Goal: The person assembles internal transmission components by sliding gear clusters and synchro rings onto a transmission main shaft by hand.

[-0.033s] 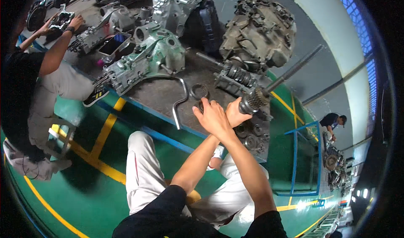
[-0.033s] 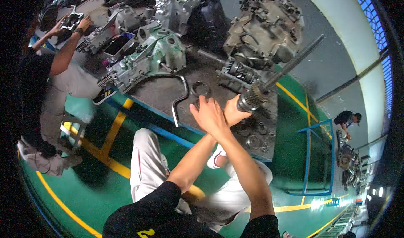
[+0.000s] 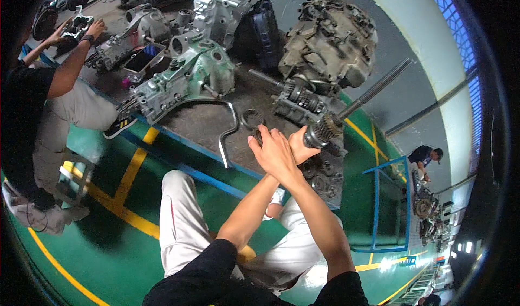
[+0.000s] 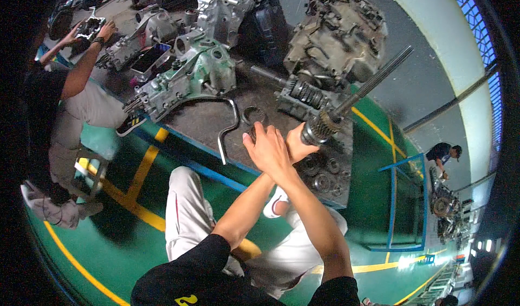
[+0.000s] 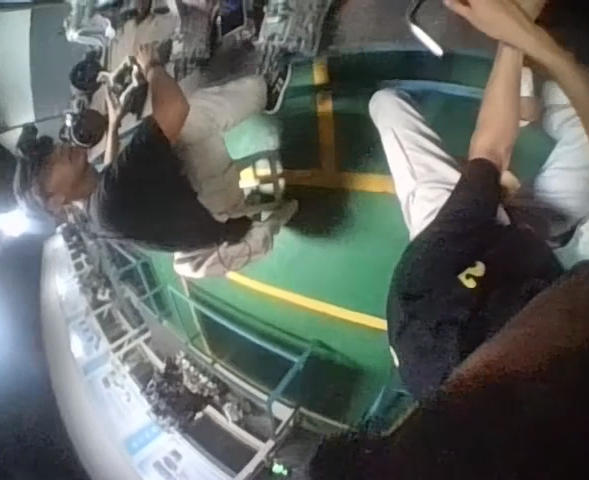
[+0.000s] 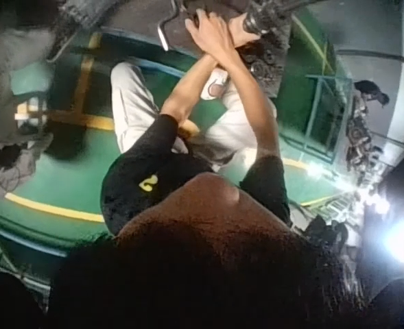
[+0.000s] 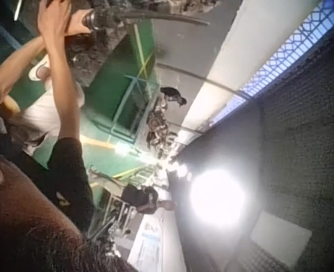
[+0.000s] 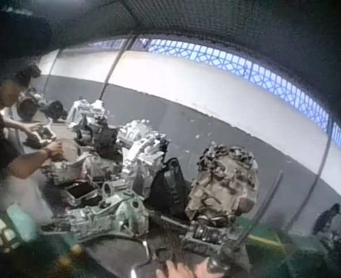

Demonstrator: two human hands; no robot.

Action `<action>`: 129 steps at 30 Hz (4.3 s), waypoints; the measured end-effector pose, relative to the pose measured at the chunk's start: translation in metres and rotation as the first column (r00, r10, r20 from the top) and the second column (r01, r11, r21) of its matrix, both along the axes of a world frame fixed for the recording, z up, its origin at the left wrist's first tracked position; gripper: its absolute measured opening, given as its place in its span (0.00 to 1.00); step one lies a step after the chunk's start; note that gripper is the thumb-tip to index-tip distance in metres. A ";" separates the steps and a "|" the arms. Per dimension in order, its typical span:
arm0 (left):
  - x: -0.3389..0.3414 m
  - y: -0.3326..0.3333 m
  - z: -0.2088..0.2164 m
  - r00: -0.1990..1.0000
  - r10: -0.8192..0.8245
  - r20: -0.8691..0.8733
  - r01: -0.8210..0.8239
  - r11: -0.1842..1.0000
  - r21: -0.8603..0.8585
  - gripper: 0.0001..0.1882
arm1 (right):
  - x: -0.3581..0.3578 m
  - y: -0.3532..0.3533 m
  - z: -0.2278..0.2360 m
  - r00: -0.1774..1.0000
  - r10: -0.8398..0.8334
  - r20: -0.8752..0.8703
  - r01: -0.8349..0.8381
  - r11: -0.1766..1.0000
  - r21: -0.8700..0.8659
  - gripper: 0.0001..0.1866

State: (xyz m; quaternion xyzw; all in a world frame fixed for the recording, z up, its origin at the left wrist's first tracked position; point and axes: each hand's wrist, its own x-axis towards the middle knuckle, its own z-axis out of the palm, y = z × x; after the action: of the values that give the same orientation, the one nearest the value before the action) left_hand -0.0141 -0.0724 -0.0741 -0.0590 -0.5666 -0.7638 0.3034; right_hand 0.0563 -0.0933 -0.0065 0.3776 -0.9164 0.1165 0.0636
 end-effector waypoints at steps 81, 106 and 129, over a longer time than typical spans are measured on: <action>0.013 -0.012 0.010 0.973 -0.202 0.109 0.214 0.971 -0.111 0.24 | -0.066 0.127 0.270 0.981 0.007 -0.193 -0.153 0.637 -0.756 0.32; 0.006 -0.008 0.008 0.976 -0.215 0.032 0.215 0.977 -0.007 0.26 | -0.087 0.140 0.137 0.935 0.123 0.333 0.088 0.830 -0.551 0.31; 0.010 -0.008 0.009 0.985 -0.156 -0.067 0.163 0.979 0.124 0.26 | -0.075 0.134 0.128 0.919 0.188 0.347 0.027 0.847 -0.531 0.36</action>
State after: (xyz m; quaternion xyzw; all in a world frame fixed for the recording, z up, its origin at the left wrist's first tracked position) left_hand -0.0041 -0.0804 -0.0647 -0.1062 -0.5007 -0.8187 0.2602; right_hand -0.0188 0.0406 0.1217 0.3541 -0.8265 0.4371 -0.0226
